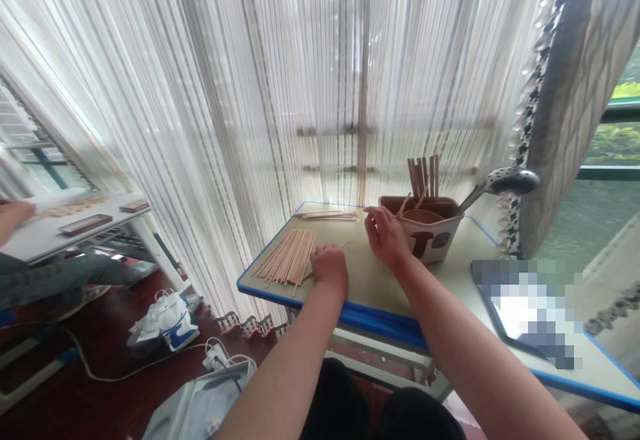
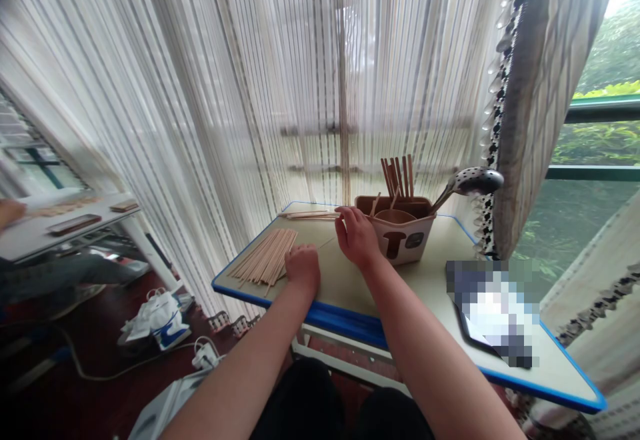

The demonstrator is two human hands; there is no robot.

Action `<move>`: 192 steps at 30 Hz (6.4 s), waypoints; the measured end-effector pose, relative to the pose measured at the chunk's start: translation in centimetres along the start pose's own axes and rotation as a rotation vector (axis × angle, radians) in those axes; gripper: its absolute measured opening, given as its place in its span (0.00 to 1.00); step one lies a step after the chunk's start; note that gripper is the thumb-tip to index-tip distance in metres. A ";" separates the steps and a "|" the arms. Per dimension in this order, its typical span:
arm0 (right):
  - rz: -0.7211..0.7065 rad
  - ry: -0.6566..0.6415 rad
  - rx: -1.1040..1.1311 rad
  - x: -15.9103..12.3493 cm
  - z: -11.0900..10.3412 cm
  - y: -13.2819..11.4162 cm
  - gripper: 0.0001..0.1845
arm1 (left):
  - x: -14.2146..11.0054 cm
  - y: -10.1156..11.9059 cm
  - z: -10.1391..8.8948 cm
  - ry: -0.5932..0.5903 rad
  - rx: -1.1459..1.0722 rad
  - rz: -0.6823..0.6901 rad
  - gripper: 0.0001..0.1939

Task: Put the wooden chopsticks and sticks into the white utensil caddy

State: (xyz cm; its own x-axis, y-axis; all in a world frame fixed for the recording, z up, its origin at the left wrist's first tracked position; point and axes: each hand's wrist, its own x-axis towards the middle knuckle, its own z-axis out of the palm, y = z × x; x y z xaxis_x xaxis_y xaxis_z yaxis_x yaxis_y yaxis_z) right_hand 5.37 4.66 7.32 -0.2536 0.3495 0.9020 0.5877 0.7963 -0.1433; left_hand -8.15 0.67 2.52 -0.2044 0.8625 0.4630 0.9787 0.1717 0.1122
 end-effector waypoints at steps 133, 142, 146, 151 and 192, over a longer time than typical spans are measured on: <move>0.519 -0.176 0.435 1.1 0.4 -0.9 0.21 | 0.7 -0.4 0.2 0.455 -0.475 0.115 0.11; 0.391 0.204 0.471 2.6 -3.5 -2.3 0.18 | 1.2 1.3 0.0 0.539 -0.764 0.270 0.12; 0.396 0.912 0.350 3.5 -7.3 -1.2 0.22 | 3.7 4.0 0.2 0.398 -0.984 0.237 0.16; 0.425 1.300 0.098 4.2 -10.2 1.3 0.22 | 6.5 6.9 1.1 0.213 -1.214 0.357 0.20; 0.576 0.111 0.085 2.8 -7.8 4.7 0.20 | 6.6 7.4 3.6 -0.112 -1.253 0.418 0.33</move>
State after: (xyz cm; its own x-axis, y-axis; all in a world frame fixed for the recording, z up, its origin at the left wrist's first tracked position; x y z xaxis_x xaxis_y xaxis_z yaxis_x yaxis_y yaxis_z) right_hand 13.42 5.51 12.33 0.1725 0.6868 0.7061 0.5422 0.5322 -0.6502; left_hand -2.20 9.35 3.21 0.1682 0.7873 0.5932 0.2769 -0.6152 0.7381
